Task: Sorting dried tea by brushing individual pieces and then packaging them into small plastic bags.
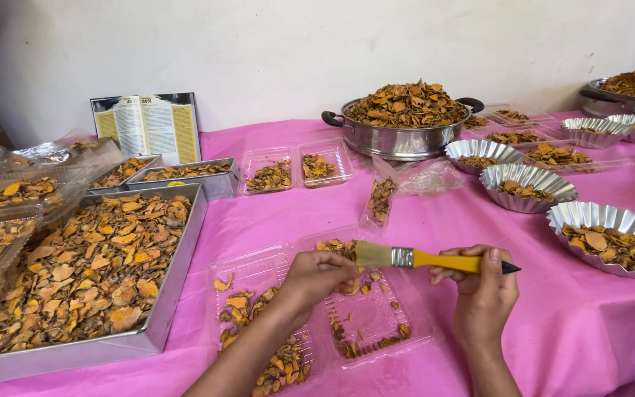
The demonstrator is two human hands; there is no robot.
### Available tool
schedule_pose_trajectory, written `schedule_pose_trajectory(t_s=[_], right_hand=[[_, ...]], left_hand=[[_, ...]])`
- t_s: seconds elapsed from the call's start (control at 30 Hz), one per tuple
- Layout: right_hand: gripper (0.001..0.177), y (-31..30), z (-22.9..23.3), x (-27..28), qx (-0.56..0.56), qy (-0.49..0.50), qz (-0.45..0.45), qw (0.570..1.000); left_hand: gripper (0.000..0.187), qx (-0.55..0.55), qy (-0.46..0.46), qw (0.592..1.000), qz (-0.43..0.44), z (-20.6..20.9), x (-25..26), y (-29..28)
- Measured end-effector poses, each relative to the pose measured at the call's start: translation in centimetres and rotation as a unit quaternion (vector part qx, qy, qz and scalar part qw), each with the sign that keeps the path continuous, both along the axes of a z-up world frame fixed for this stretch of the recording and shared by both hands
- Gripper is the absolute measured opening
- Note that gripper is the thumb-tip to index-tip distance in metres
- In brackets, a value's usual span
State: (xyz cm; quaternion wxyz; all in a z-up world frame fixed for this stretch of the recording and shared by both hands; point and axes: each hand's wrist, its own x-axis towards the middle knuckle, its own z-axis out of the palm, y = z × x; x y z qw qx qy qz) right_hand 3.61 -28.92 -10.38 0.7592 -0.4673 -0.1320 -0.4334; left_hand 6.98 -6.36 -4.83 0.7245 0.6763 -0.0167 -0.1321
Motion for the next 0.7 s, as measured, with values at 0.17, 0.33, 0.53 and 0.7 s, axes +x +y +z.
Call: schedule_pose_trajectory(t_s=[0.17, 0.33, 0.53, 0.7], right_hand=[[0.025, -0.8, 0.1, -0.1, 0.0, 0.014, 0.08, 0.997], [0.025, -0.8, 0.2, -0.1, 0.041, 0.029, 0.083, 0.995], [0.025, -0.8, 0.2, -0.2, 0.015, 0.031, 0.042, 0.999], [0.029, -0.7, 0.8, -0.4, 0.056, 0.058, 0.068, 0.994]], left_hand=[[0.009, -0.061, 0.018, 0.998, -0.001, -0.5, 0.0, 0.3], [0.009, -0.092, 0.015, 0.996, 0.001, -1.5, 0.6, 0.5], [0.011, -0.085, 0.007, 0.996, 0.0, -0.6, 0.4, 0.9], [0.01, 0.095, -0.062, 0.992, 0.055, 3.0, 0.9, 0.2]])
